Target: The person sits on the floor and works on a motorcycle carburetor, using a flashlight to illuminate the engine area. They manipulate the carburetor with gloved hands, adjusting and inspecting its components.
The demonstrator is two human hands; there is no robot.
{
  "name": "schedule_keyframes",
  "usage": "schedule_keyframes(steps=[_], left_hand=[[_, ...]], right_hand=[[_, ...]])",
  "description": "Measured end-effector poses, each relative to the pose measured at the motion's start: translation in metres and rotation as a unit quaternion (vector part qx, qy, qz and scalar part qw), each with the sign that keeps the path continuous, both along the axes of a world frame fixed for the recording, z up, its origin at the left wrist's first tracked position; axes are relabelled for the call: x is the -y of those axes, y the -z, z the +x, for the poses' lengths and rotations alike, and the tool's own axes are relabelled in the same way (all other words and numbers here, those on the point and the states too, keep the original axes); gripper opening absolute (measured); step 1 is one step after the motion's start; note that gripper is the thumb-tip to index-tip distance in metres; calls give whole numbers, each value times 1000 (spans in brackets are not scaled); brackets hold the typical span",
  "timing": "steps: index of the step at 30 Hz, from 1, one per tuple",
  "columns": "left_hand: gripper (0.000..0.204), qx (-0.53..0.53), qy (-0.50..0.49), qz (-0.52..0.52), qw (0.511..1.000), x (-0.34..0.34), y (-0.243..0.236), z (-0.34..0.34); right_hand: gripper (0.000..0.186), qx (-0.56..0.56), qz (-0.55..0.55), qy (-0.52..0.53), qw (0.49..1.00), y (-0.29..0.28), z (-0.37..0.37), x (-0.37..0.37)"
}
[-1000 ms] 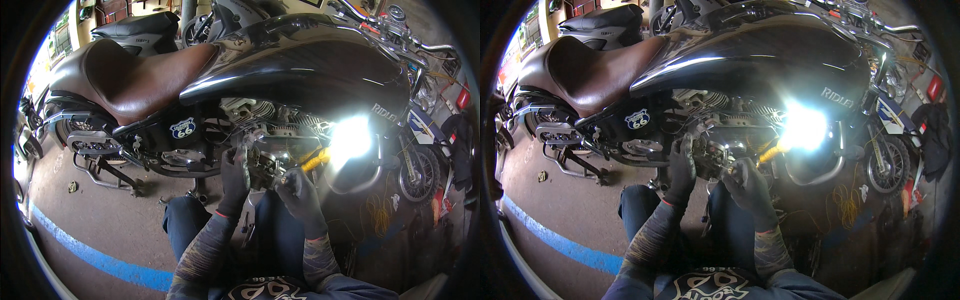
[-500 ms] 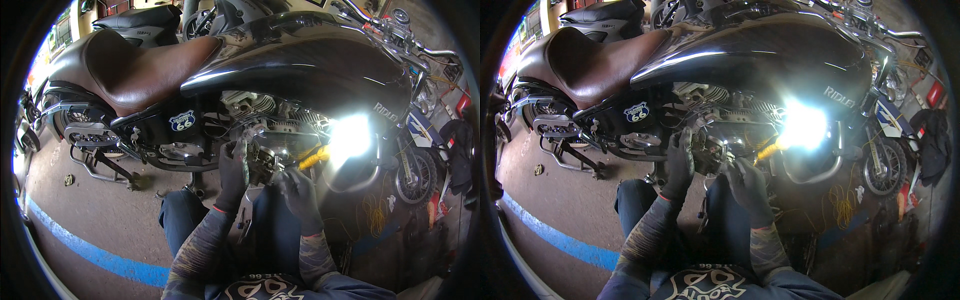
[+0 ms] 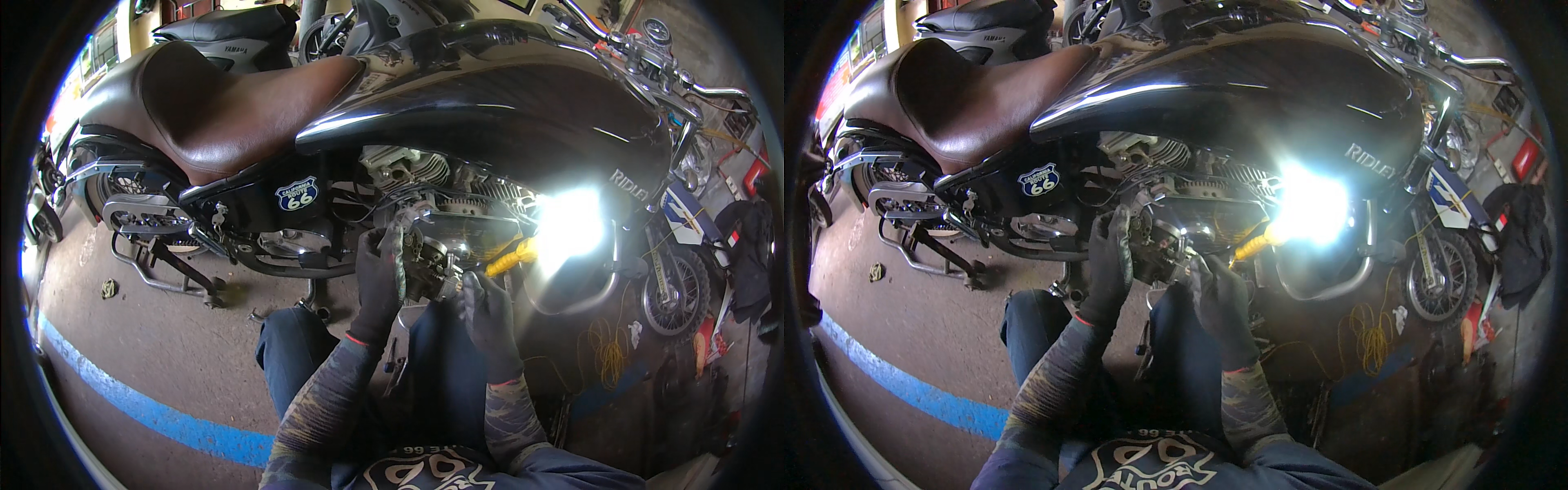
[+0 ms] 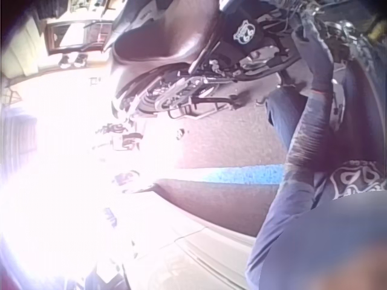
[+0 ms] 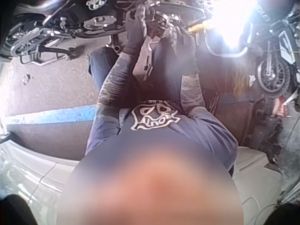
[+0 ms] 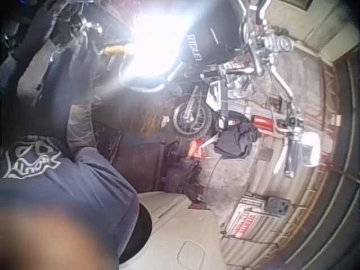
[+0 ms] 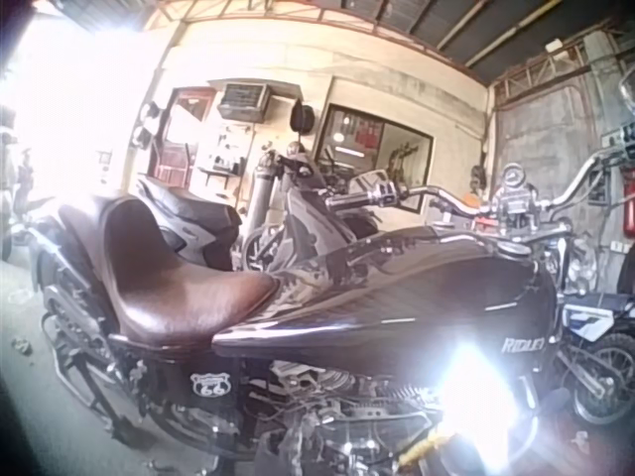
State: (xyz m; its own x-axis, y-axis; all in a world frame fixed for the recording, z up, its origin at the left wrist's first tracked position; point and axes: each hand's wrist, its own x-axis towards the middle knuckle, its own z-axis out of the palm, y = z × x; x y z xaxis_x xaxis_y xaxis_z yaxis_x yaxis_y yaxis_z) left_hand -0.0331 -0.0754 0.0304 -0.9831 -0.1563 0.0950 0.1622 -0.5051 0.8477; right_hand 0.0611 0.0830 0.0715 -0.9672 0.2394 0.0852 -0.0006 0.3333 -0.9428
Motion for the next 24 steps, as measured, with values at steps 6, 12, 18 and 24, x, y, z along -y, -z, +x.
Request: schedule_keyframes(steps=[6,12,18,24], left_hand=[[36,-46,-31,-71,996,0,5,-1],[36,-25,-29,-80,996,2,7,-5],[37,14,-4,-59,998,2,3,-1],[36,-56,-18,-79,995,1,10,-2]], right_hand=[[18,-123,135,-36,983,1,1,-3],[20,-35,-25,1,999,13,-5,-6],[22,-74,92,-25,993,6,-3,-5],[29,-109,46,7,993,7,0,1]])
